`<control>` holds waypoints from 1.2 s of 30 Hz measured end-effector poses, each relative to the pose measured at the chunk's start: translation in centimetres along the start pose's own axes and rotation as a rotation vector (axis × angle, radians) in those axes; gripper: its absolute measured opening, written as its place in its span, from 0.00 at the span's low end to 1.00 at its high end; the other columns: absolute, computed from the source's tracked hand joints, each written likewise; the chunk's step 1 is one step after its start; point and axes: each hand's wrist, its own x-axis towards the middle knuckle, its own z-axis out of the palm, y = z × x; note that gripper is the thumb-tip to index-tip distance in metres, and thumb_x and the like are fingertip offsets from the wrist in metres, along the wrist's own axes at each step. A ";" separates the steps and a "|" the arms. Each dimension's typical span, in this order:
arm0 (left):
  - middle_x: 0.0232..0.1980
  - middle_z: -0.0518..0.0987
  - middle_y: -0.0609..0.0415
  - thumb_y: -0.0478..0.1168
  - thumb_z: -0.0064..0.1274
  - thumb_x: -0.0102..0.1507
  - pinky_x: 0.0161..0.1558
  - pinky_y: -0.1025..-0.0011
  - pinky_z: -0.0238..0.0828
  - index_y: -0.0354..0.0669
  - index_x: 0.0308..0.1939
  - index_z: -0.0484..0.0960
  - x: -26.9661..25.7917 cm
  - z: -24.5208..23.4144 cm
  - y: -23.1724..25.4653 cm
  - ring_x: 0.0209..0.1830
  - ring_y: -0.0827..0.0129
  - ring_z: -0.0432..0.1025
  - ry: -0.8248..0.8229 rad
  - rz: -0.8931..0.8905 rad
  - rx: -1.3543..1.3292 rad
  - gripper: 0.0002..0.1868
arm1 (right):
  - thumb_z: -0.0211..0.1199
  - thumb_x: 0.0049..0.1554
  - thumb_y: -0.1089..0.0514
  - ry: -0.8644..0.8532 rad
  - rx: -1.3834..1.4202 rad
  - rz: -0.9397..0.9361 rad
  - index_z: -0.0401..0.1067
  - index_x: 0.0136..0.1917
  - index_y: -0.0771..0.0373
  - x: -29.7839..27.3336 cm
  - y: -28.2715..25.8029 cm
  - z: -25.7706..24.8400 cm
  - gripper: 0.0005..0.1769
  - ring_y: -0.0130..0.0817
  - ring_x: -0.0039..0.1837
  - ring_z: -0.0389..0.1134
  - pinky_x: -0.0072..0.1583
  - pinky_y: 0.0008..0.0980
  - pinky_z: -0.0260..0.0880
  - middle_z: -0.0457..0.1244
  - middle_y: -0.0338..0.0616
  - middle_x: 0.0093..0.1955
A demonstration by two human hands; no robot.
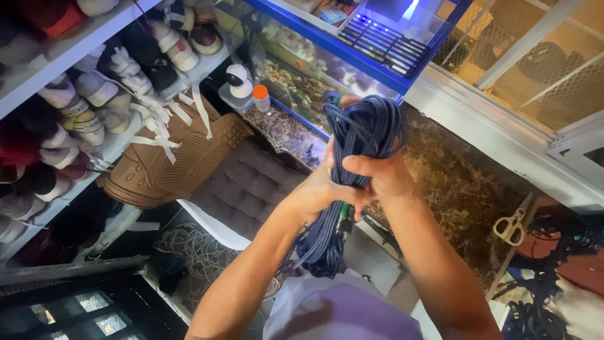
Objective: The person coils a long black cable by hand, forming loops and securing the bundle with a white tie. The hands manipulate the cable repeatedly to create a neat coil and fasten it.
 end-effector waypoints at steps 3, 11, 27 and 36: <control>0.38 0.78 0.44 0.26 0.62 0.47 0.30 0.62 0.78 0.47 0.71 0.56 -0.1 -0.3 -0.4 0.26 0.59 0.77 0.025 -0.079 0.026 0.51 | 0.76 0.50 0.64 0.059 -0.094 -0.011 0.64 0.68 0.67 -0.3 0.3 -0.1 0.36 0.43 0.51 0.72 0.55 0.43 0.74 0.67 0.53 0.49; 0.45 0.80 0.51 0.39 0.67 0.47 0.48 0.72 0.76 0.34 0.64 0.69 -0.5 -1.3 -1.7 0.45 0.69 0.76 0.224 0.148 0.616 0.41 | 0.71 0.51 0.67 0.157 -0.126 -0.087 0.65 0.68 0.66 0.8 1.3 0.5 0.32 0.40 0.49 0.71 0.53 0.39 0.75 0.66 0.49 0.50; 0.35 0.78 0.60 0.38 0.64 0.48 0.37 0.73 0.72 0.36 0.40 0.80 -2.8 -3.0 -3.1 0.34 0.78 0.72 0.398 0.122 0.562 0.18 | 0.69 0.54 0.70 0.169 -0.205 -0.011 0.70 0.64 0.72 1.2 3.5 3.1 0.25 0.38 0.52 0.72 0.60 0.39 0.75 0.68 0.51 0.51; 0.32 0.78 0.60 0.36 0.61 0.49 0.35 0.74 0.70 0.35 0.35 0.81 -4.3 -4.6 -2.0 0.31 0.77 0.71 0.432 0.061 0.594 0.12 | 0.69 0.52 0.71 0.154 -0.075 0.067 0.69 0.65 0.71 2.1 4.9 4.4 0.28 0.39 0.52 0.73 0.59 0.40 0.76 0.69 0.50 0.53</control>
